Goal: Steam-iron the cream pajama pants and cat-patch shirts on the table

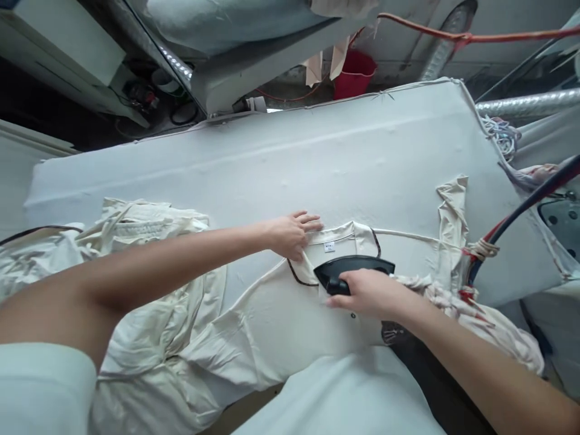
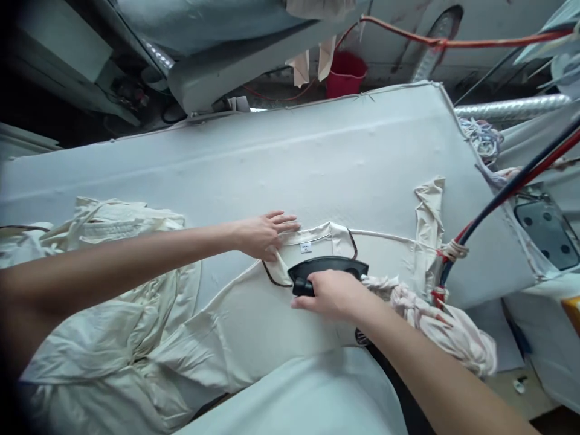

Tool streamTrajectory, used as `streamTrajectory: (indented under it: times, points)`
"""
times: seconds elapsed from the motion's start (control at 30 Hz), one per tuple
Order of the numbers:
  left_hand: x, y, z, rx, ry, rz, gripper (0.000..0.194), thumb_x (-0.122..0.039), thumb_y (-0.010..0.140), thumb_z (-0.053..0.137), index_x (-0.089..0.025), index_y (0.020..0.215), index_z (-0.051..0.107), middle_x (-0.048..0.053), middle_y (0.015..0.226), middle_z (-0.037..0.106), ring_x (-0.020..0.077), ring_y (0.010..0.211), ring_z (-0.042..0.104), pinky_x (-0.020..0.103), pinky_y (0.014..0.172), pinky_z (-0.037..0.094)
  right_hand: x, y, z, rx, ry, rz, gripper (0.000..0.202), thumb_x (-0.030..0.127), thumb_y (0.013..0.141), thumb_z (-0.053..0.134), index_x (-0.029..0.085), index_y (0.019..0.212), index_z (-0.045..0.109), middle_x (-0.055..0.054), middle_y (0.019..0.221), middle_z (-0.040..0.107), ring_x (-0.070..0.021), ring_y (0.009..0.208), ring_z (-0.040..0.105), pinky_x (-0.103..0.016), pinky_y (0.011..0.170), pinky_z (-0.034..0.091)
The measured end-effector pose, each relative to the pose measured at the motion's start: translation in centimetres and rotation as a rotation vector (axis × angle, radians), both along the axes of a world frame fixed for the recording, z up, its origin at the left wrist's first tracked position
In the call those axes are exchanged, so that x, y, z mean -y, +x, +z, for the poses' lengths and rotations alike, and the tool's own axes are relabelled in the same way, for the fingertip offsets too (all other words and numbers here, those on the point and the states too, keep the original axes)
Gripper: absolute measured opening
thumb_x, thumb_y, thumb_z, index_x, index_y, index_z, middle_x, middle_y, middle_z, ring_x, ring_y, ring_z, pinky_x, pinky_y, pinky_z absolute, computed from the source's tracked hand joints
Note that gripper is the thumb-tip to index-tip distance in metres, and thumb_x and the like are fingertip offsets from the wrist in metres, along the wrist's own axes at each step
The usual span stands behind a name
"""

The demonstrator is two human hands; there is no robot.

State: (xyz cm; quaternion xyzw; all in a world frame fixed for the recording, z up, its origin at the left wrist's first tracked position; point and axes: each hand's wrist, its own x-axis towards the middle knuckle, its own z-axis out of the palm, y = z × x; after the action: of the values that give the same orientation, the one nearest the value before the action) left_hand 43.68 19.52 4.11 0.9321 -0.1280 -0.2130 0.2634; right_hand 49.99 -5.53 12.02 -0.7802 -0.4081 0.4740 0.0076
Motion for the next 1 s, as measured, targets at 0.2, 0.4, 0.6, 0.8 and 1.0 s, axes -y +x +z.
streamTrajectory:
  times: [0.2, 0.4, 0.6, 0.8, 1.0]
  points:
    - [0.4, 0.9, 0.3, 0.083, 0.09, -0.084, 0.013, -0.03, 0.068, 0.072, -0.026, 0.078, 0.078, 0.0, 0.148, 0.057, 0.0316, 0.149, 0.032, 0.044, 0.126, 0.007, 1.2, -4.4, -2.4, -0.059, 0.04, -0.212, 0.036, 0.057, 0.085, 0.061, 0.022, 0.078, 0.062, -0.006, 0.081, 0.071, -0.0222, 0.075, 0.063, -0.028, 0.06, 0.034]
    - [0.8, -1.0, 0.1, 0.199, 0.124, 0.137, 0.013, -0.034, 0.078, 0.069, -0.022, 0.08, 0.075, 0.003, 0.143, 0.06, 0.0293, 0.144, 0.037, 0.04, 0.121, 0.023, -1.3, -4.0, -2.9, -0.134, 0.247, -0.362, 0.043, 0.063, 0.087, 0.056, 0.02, 0.083, 0.061, -0.003, 0.078, 0.068, -0.0185, 0.07, 0.061, -0.027, 0.061, 0.04]
    - [5.4, -13.5, -2.2, 0.335, 0.281, 1.036, 0.033, -0.045, 0.098, 0.048, -0.019, 0.099, 0.068, 0.01, 0.096, 0.071, 0.0266, 0.099, 0.061, 0.04, 0.092, 0.041, -6.5, -2.2, -4.0, -0.096, 0.352, -0.37, 0.046, 0.064, 0.088, 0.054, 0.02, 0.08, 0.057, -0.001, 0.063, 0.059, -0.0161, 0.059, 0.059, -0.026, 0.055, 0.042]
    - [6.6, -24.6, -2.3, 0.029, 0.151, 1.192, 0.051, -0.06, 0.093, 0.05, -0.021, 0.06, 0.053, 0.004, 0.065, 0.063, 0.0204, 0.067, 0.058, 0.032, 0.068, 0.035, -7.6, -1.6, -5.0, -0.149, 0.271, -0.408, 0.048, 0.07, 0.086, 0.054, 0.022, 0.084, 0.05, 0.004, 0.052, 0.047, -0.0135, 0.042, 0.047, -0.026, 0.042, 0.035]
    - [3.8, -25.6, -1.8, -0.05, 0.078, 1.226, 0.049, -0.059, 0.09, 0.051, -0.022, 0.059, 0.057, 0.002, 0.066, 0.064, 0.0193, 0.066, 0.057, 0.03, 0.059, 0.026, -8.7, -1.7, -4.8, -0.141, 0.224, -0.363, 0.048, 0.07, 0.088, 0.05, 0.022, 0.086, 0.048, 0.007, 0.051, 0.041, -0.0124, 0.039, 0.043, -0.025, 0.039, 0.033]
